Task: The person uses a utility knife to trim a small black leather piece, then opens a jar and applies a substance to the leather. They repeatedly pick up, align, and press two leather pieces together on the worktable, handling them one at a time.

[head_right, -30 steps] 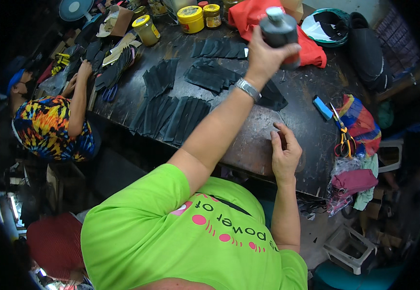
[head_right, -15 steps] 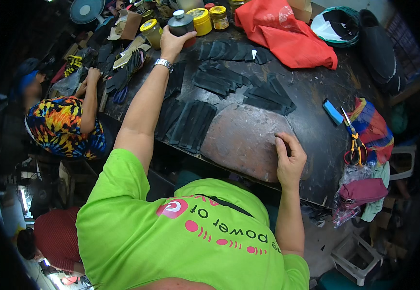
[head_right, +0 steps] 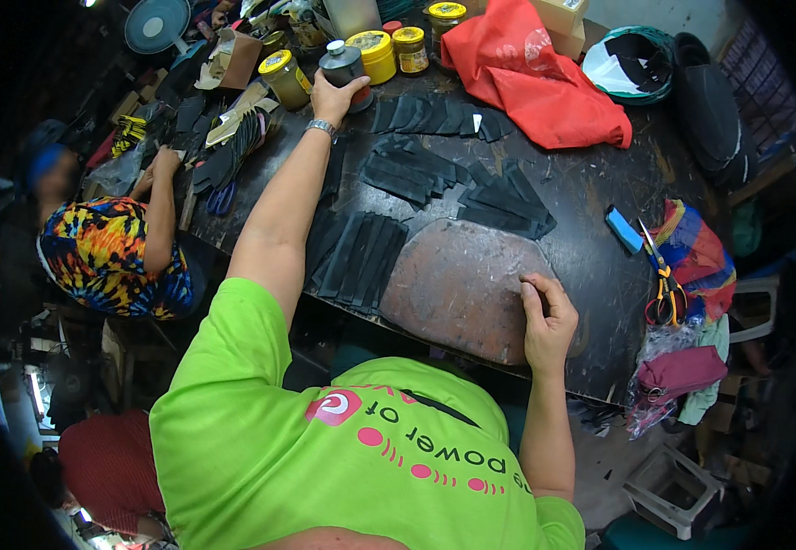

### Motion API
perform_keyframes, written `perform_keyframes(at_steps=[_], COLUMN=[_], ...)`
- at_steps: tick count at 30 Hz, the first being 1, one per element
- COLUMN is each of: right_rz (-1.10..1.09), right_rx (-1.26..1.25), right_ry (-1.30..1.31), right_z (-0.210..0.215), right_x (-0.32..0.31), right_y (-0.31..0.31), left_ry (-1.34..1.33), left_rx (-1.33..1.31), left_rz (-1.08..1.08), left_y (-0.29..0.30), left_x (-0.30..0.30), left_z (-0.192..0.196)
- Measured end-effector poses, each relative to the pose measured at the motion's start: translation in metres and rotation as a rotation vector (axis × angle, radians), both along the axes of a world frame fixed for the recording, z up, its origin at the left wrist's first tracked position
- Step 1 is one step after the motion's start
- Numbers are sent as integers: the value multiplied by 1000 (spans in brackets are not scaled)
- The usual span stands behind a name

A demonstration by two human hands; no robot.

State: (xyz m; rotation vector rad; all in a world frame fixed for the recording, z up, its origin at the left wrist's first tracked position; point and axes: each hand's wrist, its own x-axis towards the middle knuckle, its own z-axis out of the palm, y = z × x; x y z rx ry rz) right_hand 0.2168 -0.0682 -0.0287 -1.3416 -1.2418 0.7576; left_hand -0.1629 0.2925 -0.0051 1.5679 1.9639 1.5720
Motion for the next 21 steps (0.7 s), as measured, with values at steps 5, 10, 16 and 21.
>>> perform_keyframes(at_steps=[5,10,16,21], right_rz=[2,-1,38,179], right_rx=[15,45,-39,-155], right_ry=[-24,-13,-32,59], right_z=[-3,-5,11,37], right_x=[1,-2,-4,-17], right_y=[1,0,2,31], left_ry=[-10,-245,-175,-43], left_rx=[-134,-62,-76,-73], left_rz=[-102,-301,-973,-1260], left_y=[-6,-73,-283,-353], left_x=[-13,4,55,103], left_z=[4,41,63,32])
